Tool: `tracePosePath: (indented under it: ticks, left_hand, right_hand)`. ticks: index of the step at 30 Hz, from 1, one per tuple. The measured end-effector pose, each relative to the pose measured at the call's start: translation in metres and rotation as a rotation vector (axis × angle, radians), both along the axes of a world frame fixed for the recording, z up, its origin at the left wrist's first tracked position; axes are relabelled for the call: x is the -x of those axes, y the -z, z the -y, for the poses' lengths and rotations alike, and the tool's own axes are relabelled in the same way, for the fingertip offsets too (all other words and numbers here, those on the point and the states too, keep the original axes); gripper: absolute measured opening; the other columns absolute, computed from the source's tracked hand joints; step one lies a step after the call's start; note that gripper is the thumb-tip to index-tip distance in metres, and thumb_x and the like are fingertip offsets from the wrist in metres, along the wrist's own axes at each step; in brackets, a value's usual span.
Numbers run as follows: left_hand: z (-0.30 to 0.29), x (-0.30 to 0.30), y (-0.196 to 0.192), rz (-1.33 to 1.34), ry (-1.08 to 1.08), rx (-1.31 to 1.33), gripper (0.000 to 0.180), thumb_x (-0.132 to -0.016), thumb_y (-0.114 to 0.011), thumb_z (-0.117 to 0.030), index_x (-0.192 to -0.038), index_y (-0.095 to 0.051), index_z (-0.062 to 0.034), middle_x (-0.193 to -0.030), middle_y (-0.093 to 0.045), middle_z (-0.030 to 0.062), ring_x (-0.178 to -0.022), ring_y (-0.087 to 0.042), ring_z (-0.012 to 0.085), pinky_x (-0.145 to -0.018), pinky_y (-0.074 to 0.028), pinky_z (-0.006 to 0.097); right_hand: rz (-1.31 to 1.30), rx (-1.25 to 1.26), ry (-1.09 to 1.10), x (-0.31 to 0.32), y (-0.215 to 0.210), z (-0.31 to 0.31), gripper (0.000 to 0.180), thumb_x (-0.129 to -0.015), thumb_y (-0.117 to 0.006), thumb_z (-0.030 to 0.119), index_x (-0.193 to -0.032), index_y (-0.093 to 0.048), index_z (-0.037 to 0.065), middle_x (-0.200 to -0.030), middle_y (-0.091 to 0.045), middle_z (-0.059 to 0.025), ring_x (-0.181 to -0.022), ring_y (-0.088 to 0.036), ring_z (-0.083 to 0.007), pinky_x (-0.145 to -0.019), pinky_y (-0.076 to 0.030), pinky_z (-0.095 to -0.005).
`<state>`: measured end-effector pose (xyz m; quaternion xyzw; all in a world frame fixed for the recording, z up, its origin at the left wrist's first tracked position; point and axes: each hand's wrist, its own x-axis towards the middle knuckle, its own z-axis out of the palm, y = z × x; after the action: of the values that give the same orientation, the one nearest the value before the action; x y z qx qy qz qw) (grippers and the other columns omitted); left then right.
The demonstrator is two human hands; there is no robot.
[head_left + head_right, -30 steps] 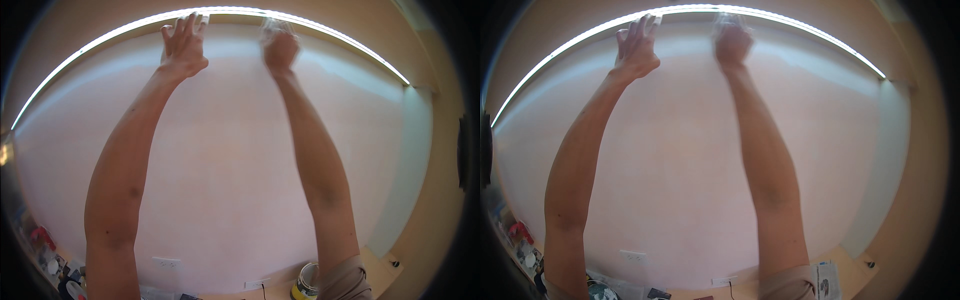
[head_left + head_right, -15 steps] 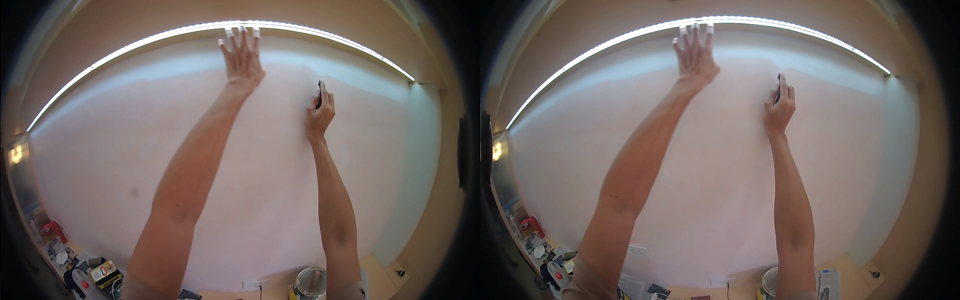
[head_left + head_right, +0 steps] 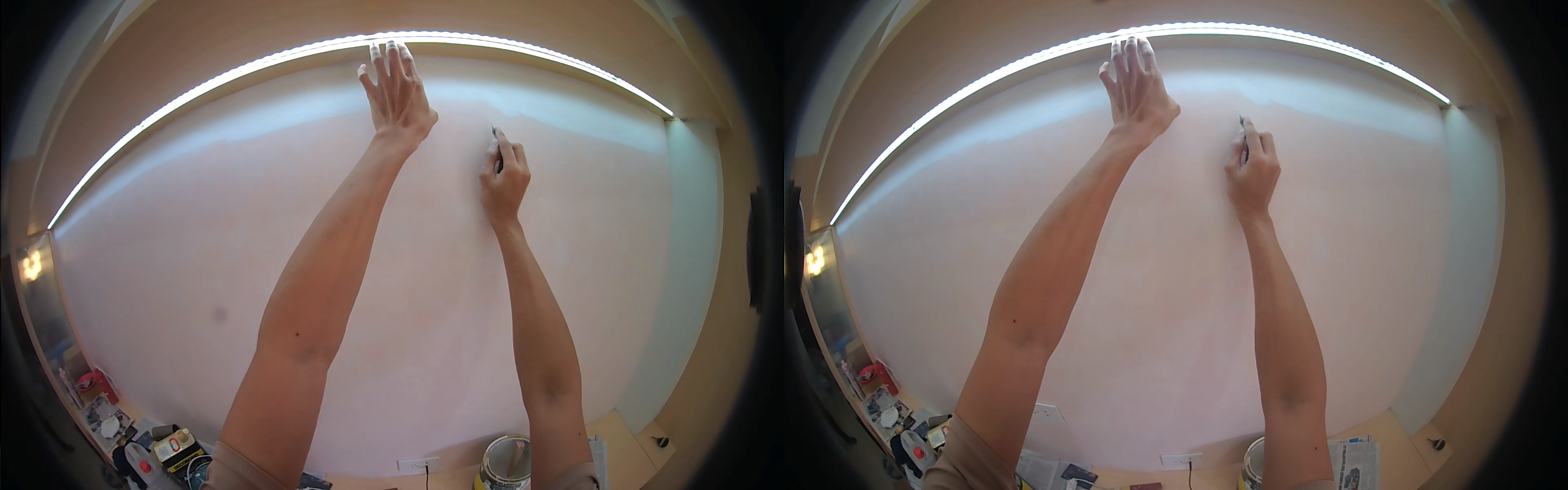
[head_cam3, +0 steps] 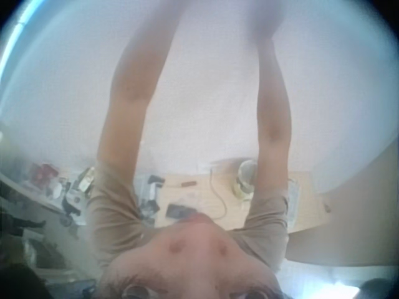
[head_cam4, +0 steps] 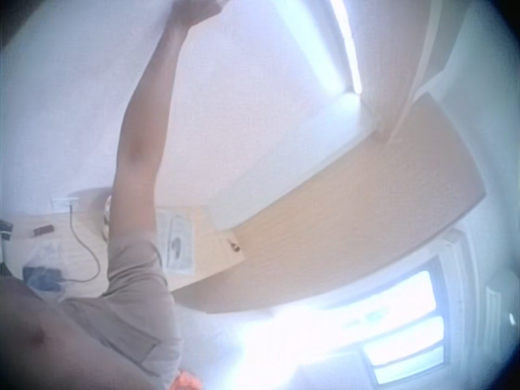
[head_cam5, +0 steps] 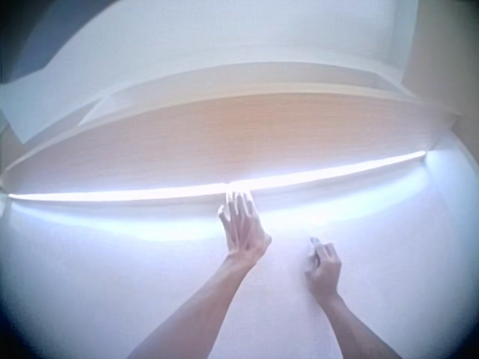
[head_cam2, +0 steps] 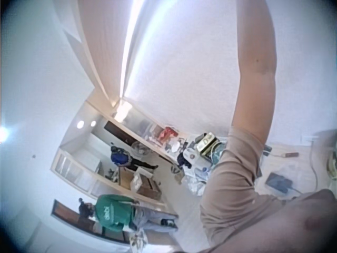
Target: The person installs a curved LED light strip along the ceiling cove, pressing it into place with both hands and smoothing it along the curve. The person repeatedly adjusts and repositions sections of the strip to ensure it adheres evenly.
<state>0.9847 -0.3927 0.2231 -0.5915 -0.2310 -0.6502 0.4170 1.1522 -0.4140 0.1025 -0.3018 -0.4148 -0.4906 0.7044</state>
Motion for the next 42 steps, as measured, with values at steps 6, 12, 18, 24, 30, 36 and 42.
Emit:
tracePosePath:
  ticks: [6, 12, 18, 24, 30, 36, 42]
  left_hand:
    - [0.004, -0.009, 0.0, -0.016, -0.05, -0.001, 0.095, -0.069, -0.074, -0.008, -0.155, -0.032, -0.0033, -0.155, -0.032, 0.0231, -0.148, -0.025, 0.0407, -0.114, -0.025, 0.062]
    - [0.02, -0.027, -0.001, -0.041, -0.176, 0.037, 0.093, -0.07, -0.077, -0.016, -0.155, -0.038, -0.0114, -0.156, -0.031, 0.022, -0.148, -0.024, 0.042, -0.113, -0.025, 0.063]
    - [0.013, -0.005, -0.006, -0.129, -0.081, -0.015, 0.088, -0.072, -0.068, -0.013, -0.154, -0.038, -0.0072, -0.154, -0.037, 0.0192, -0.145, -0.031, 0.0397, -0.113, -0.027, 0.062]
    - [-0.024, 0.084, -0.013, -0.052, -0.231, -0.024, 0.083, -0.074, -0.063, -0.011, -0.154, -0.041, -0.0055, -0.154, -0.04, 0.0171, -0.144, -0.035, 0.0338, -0.114, -0.026, 0.061]
    - [-0.031, 0.146, -0.016, -0.121, -0.388, 0.001, 0.085, -0.075, -0.064, -0.012, -0.156, -0.039, -0.0113, -0.157, -0.036, 0.0143, -0.144, -0.035, 0.032, -0.116, -0.025, 0.06]
    - [-0.032, 0.155, -0.011, -0.123, -0.323, 0.031, 0.09, -0.073, -0.062, -0.013, -0.159, -0.035, -0.0119, -0.16, -0.03, 0.0161, -0.147, -0.03, 0.0322, -0.117, -0.025, 0.057]
    - [-0.033, 0.155, -0.009, -0.143, -0.296, 0.048, 0.095, -0.071, -0.063, -0.014, -0.16, -0.031, -0.0117, -0.16, -0.028, 0.0185, -0.149, -0.026, 0.0358, -0.118, -0.022, 0.059]
  right_hand:
    - [0.005, -0.013, -0.013, 0.001, 0.001, 0.0, 0.027, -0.098, -0.061, 0.008, -0.123, -0.071, 0.002, -0.085, -0.061, -0.0109, -0.067, -0.063, -0.0235, -0.061, -0.052, -0.0375]
    - [0.041, -0.037, -0.004, -0.005, 0.0, -0.001, 0.028, -0.097, -0.062, 0.007, -0.124, -0.071, 0.003, -0.086, -0.062, -0.0102, -0.067, -0.063, -0.0236, -0.06, -0.052, -0.0375]
    - [0.068, 0.003, 0.141, -0.014, -0.016, -0.002, 0.034, -0.095, -0.065, 0.009, -0.128, -0.071, 0.011, -0.09, -0.064, -0.0074, -0.068, -0.066, -0.0259, -0.058, -0.053, -0.0391]
    - [0.12, -0.032, 0.162, 0.007, -0.099, 0.014, 0.032, -0.097, -0.064, 0.015, -0.128, -0.071, 0.014, -0.095, -0.066, -0.0071, -0.071, -0.068, -0.028, -0.061, -0.055, -0.0421]
    - [0.039, -0.063, 0.284, 0.005, -0.15, 0.02, 0.029, -0.1, -0.059, 0.023, -0.125, -0.072, 0.013, -0.099, -0.068, -0.0078, -0.077, -0.07, -0.0309, -0.066, -0.057, -0.0446]
    - [0.043, -0.02, 0.339, 0.036, -0.144, -0.002, 0.028, -0.1, -0.059, 0.026, -0.121, -0.072, 0.012, -0.1, -0.068, -0.0071, -0.074, -0.07, -0.0319, -0.066, -0.058, -0.0453]
    - [-0.011, -0.04, 0.455, 0.04, -0.145, 0.005, 0.028, -0.1, -0.06, 0.023, -0.121, -0.073, 0.011, -0.099, -0.068, -0.0067, -0.069, -0.07, -0.0288, -0.058, -0.056, -0.0424]
